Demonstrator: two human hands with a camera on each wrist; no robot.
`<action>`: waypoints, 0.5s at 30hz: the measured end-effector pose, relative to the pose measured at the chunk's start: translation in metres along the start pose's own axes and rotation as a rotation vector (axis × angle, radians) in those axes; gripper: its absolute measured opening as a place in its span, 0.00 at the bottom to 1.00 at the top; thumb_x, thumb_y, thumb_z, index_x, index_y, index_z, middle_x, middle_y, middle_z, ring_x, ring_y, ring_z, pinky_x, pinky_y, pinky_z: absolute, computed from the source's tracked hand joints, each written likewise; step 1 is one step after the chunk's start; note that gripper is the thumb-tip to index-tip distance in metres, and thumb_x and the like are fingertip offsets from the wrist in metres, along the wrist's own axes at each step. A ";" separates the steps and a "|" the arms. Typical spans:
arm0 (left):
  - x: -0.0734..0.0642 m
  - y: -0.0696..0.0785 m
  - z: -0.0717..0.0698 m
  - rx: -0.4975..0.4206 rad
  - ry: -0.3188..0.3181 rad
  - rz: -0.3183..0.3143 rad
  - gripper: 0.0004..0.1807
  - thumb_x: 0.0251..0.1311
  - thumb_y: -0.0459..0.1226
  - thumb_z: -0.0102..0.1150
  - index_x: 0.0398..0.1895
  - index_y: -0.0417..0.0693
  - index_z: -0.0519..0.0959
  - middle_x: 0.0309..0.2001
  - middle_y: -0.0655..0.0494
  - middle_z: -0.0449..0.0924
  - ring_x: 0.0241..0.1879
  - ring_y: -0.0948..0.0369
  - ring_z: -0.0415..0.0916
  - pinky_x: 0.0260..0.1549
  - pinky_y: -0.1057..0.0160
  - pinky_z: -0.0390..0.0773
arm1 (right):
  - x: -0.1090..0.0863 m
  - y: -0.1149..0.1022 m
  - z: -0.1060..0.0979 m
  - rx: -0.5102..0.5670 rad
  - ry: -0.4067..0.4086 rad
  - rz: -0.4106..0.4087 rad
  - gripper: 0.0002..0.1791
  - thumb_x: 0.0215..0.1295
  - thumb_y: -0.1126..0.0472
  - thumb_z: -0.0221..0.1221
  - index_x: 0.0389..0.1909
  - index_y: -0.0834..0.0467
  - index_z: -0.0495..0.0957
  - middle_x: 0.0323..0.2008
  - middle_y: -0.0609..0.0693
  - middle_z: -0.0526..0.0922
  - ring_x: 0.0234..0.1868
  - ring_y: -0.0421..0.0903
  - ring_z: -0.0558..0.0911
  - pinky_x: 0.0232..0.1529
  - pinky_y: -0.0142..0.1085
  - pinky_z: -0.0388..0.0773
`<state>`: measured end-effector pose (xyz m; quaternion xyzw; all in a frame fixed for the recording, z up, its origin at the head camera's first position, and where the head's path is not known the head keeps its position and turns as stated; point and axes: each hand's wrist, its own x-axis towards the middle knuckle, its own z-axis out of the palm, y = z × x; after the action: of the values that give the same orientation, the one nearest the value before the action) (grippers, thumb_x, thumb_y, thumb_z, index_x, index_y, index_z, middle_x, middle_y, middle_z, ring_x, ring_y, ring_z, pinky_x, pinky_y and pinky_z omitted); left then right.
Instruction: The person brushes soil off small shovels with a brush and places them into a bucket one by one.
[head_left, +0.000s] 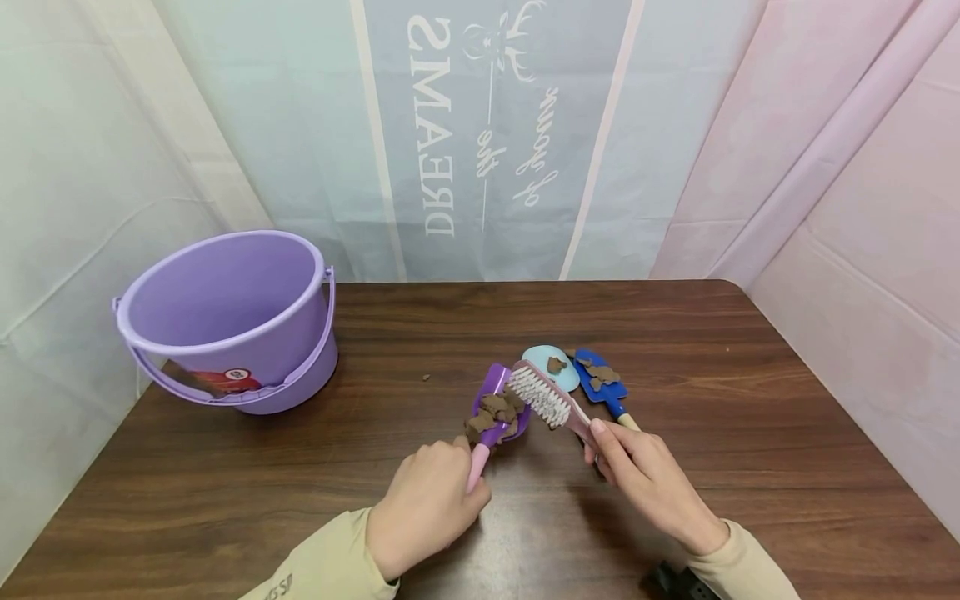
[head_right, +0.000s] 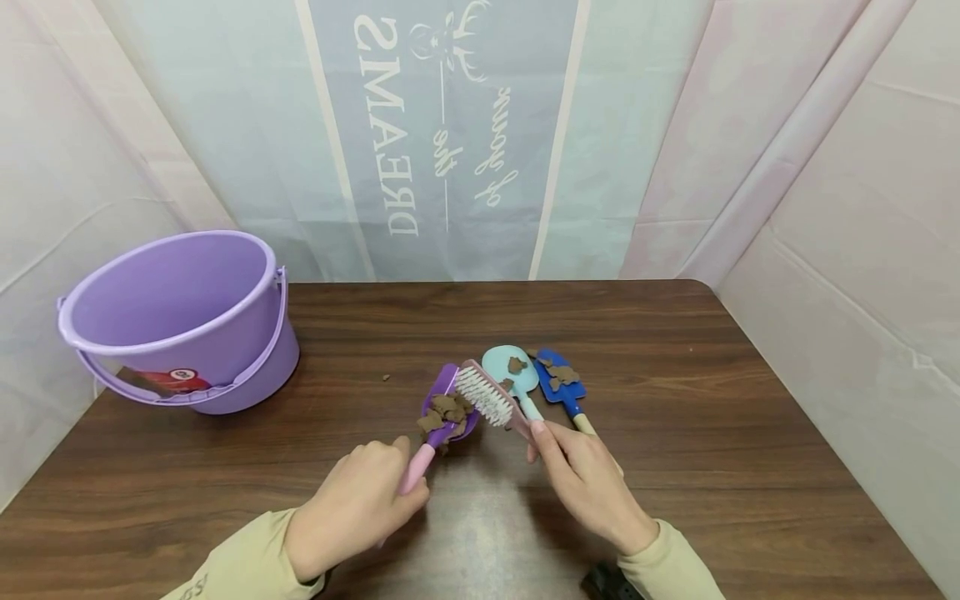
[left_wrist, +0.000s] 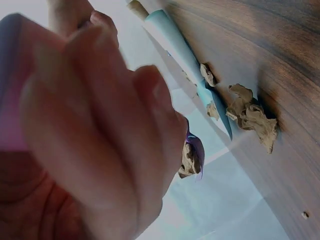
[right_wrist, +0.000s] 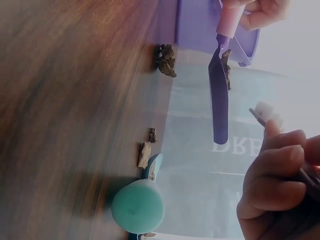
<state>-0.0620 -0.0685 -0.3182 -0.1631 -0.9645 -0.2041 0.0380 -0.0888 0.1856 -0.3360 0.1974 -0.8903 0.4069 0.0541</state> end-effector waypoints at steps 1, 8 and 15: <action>0.000 0.000 0.000 0.002 0.001 0.001 0.11 0.42 0.36 0.58 0.17 0.50 0.65 0.14 0.59 0.63 0.13 0.62 0.65 0.11 0.61 0.63 | 0.000 0.000 0.000 0.000 0.000 -0.002 0.18 0.75 0.61 0.44 0.24 0.47 0.74 0.14 0.34 0.65 0.16 0.31 0.64 0.19 0.27 0.63; -0.001 0.001 0.000 0.012 0.004 0.011 0.10 0.41 0.35 0.58 0.17 0.49 0.65 0.14 0.60 0.64 0.12 0.62 0.65 0.10 0.61 0.62 | 0.000 0.000 0.000 -0.001 -0.005 -0.002 0.18 0.75 0.61 0.43 0.24 0.47 0.72 0.14 0.34 0.64 0.16 0.30 0.63 0.19 0.27 0.62; -0.002 0.002 0.000 0.021 0.002 0.014 0.11 0.41 0.36 0.59 0.17 0.49 0.65 0.14 0.59 0.65 0.13 0.59 0.68 0.10 0.60 0.63 | -0.002 -0.001 0.001 -0.046 -0.019 -0.028 0.16 0.75 0.61 0.43 0.25 0.46 0.70 0.16 0.33 0.62 0.16 0.29 0.60 0.18 0.27 0.60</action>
<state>-0.0593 -0.0673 -0.3173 -0.1693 -0.9653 -0.1941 0.0422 -0.0868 0.1846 -0.3368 0.2124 -0.8969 0.3838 0.0560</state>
